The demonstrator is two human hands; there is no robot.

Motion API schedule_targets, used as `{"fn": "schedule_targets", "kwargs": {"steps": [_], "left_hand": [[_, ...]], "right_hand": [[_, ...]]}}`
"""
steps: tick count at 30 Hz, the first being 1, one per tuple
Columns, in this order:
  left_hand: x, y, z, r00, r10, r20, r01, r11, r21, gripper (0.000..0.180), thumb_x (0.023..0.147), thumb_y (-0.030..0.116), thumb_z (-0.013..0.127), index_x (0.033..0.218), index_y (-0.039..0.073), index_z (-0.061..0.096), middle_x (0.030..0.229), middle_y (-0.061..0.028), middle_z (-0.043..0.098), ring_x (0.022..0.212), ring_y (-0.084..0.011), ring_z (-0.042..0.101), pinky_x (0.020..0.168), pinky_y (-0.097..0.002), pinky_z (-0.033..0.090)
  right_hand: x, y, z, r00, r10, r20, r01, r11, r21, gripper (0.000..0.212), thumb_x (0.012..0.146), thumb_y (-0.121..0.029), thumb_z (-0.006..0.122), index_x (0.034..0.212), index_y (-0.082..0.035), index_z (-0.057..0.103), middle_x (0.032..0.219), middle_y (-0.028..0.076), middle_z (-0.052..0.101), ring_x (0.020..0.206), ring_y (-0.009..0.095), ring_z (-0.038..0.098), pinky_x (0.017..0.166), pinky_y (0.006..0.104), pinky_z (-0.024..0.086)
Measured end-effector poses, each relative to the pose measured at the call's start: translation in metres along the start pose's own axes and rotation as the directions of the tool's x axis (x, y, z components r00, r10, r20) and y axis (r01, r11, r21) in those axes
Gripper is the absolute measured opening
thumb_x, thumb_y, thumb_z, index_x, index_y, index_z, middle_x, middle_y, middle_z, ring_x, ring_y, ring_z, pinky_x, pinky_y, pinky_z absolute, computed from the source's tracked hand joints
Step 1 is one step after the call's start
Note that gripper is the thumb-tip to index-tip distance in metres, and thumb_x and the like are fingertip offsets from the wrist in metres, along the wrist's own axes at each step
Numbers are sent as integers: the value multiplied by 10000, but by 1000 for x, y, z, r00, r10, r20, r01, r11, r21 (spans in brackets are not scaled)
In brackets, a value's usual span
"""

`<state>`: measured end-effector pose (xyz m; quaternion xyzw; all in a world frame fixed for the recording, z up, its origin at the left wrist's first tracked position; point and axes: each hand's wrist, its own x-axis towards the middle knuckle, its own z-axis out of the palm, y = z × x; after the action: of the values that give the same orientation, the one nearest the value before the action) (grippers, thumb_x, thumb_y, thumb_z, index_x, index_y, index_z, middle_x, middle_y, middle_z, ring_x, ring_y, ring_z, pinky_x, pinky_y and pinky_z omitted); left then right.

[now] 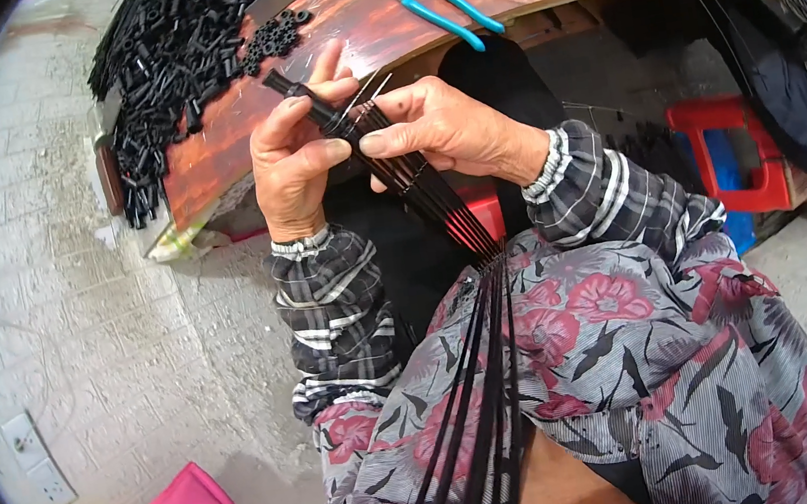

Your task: Assembling plastic connector components onto sets of electrical wires at a manufacturing workbench.

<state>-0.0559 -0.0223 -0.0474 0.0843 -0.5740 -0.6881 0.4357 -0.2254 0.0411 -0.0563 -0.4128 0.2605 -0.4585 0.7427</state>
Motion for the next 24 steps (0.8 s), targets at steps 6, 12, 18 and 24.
{"fn": "schedule_targets", "kwargs": {"steps": [6, 12, 18, 24], "left_hand": [[6, -16, 5, 969, 195, 150, -169, 971, -171, 513, 587, -37, 597, 1061, 157, 588, 1098, -208, 528, 1239, -399, 229, 1003, -529, 211], [6, -30, 3, 954, 233, 190, -164, 934, -318, 363, 603, 44, 600, 960, -24, 596, 1051, -150, 561, 1242, -402, 216, 1007, -573, 152], [11, -38, 23, 972, 197, 128, -128, 901, -415, 380, 608, 110, 605, 981, 39, 598, 1128, -196, 510, 1248, -399, 204, 1006, -562, 161], [5, -40, 25, 965, 237, 112, -161, 871, -464, 405, 618, 159, 620, 1015, 88, 592, 1234, -314, 347, 1217, -432, 248, 1001, -533, 209]], "right_hand": [[-3, -4, 0, 997, -18, 76, 19, 1000, -16, 275, 782, -195, 599, 983, -13, 558, 684, 68, 619, 443, 26, 483, 334, 134, 241], [-1, 3, -1, 994, -31, 109, 27, 999, 34, 331, 760, -229, 623, 983, 4, 548, 672, 78, 619, 451, 34, 510, 328, 138, 251], [-5, -5, 0, 994, -74, 75, 69, 995, 69, 289, 767, -225, 618, 945, -3, 564, 664, 80, 620, 425, 31, 492, 327, 142, 256], [5, 6, -4, 985, -95, 144, 95, 995, 1, 248, 784, -205, 602, 941, -15, 576, 656, 64, 618, 428, 23, 488, 325, 140, 249]]}}
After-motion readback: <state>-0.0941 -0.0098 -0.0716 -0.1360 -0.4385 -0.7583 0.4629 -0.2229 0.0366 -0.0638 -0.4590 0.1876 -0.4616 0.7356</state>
